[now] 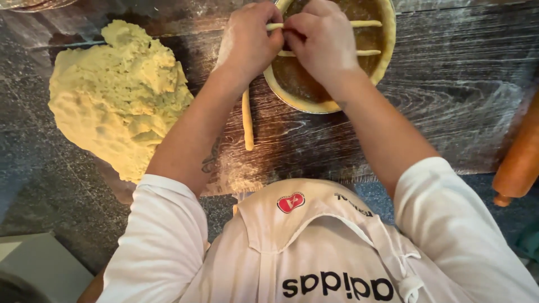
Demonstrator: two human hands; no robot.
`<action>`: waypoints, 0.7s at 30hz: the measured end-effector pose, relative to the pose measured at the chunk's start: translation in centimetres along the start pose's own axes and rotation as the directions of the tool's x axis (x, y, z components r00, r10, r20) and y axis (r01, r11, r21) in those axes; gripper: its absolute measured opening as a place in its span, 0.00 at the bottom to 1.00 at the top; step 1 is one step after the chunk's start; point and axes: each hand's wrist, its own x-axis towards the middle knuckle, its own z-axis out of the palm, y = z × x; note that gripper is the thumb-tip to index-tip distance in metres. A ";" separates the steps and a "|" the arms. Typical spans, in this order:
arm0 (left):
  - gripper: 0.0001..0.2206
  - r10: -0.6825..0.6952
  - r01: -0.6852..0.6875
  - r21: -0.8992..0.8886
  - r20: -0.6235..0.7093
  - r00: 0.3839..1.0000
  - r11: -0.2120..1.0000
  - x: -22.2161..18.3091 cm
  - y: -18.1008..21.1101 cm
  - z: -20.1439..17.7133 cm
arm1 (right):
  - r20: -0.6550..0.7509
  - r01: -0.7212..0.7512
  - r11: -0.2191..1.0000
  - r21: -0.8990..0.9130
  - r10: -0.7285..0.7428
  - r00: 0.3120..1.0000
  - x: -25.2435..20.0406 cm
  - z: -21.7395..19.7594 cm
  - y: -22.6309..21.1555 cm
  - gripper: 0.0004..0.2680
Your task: Rolling dough into thin strips and arranging them in a lattice pattern on top of a filled pie crust.
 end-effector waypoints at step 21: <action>0.23 0.055 0.051 -0.225 0.441 0.896 0.973 -12.4 11.2 2.7 | 0.562 -0.773 0.219 0.595 0.575 0.595 -16.5 -6.8 -5.3 0.09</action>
